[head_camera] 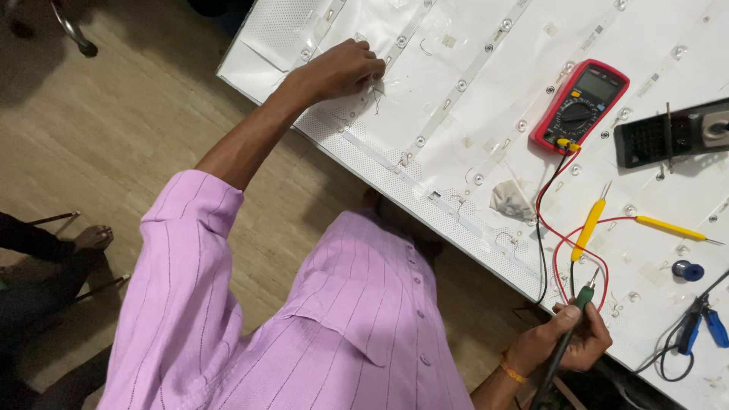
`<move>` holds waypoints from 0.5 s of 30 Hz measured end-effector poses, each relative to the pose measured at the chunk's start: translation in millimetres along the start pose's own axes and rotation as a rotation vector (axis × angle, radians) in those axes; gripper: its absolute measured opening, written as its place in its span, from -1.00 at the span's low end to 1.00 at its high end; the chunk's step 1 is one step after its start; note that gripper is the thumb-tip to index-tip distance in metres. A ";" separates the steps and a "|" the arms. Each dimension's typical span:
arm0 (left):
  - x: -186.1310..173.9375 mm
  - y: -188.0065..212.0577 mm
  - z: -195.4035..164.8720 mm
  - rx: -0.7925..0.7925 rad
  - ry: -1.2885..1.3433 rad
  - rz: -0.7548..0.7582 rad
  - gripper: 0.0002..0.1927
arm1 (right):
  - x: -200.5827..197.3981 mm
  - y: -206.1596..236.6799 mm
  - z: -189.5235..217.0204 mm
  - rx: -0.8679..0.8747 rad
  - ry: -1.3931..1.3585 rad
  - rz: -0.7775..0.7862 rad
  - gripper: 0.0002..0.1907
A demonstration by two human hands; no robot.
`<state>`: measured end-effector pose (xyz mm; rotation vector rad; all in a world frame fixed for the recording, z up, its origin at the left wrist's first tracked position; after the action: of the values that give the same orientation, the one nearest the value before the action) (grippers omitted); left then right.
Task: The person solders black and red wires onto the terminals of a white LED backlight panel using a soldering iron, holding the wire in place with one hand while applying the iron with the other. They periodically strip or trim wire ends with pliers, reposition the panel, and use a multimeter on the bench during the work.
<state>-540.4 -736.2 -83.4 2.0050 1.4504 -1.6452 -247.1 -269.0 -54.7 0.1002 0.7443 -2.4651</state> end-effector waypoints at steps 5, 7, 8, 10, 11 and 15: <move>2.2 -1.4 1.4 0.083 0.077 0.038 -0.93 | 2.4 8.1 -1.9 0.034 -0.023 -0.047 -0.54; 8.1 -2.0 7.1 0.070 0.035 0.099 -0.95 | 3.9 11.0 -0.6 0.019 0.004 -0.045 -0.54; 10.9 -3.1 9.8 0.064 0.012 0.127 -0.94 | 5.2 12.6 0.8 0.010 0.014 -0.044 -0.54; 18.7 -6.0 11.1 0.092 -0.054 0.192 -0.92 | 7.8 16.4 4.2 -0.002 0.021 -0.038 -0.54; 22.6 -7.8 11.3 0.106 -0.088 0.222 -0.90 | 9.4 17.8 6.3 -0.008 0.018 -0.034 -0.55; 30.3 -11.2 12.8 0.139 -0.173 0.306 -0.85 | 10.9 22.6 15.0 -0.012 0.009 -0.034 -0.55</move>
<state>-559.6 -721.8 -108.5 1.9763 0.9409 -1.7693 -243.0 -297.9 -55.5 0.0944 0.7708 -2.4934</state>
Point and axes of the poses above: each hand's wrist, its own y-axis away from the middle knuckle, its own x-axis out of the palm, z = x × y, the point moved 9 cm from there along -y, towards the middle knuckle, and after that the axes turned 14 degrees about -z, right-handed, at the moved point
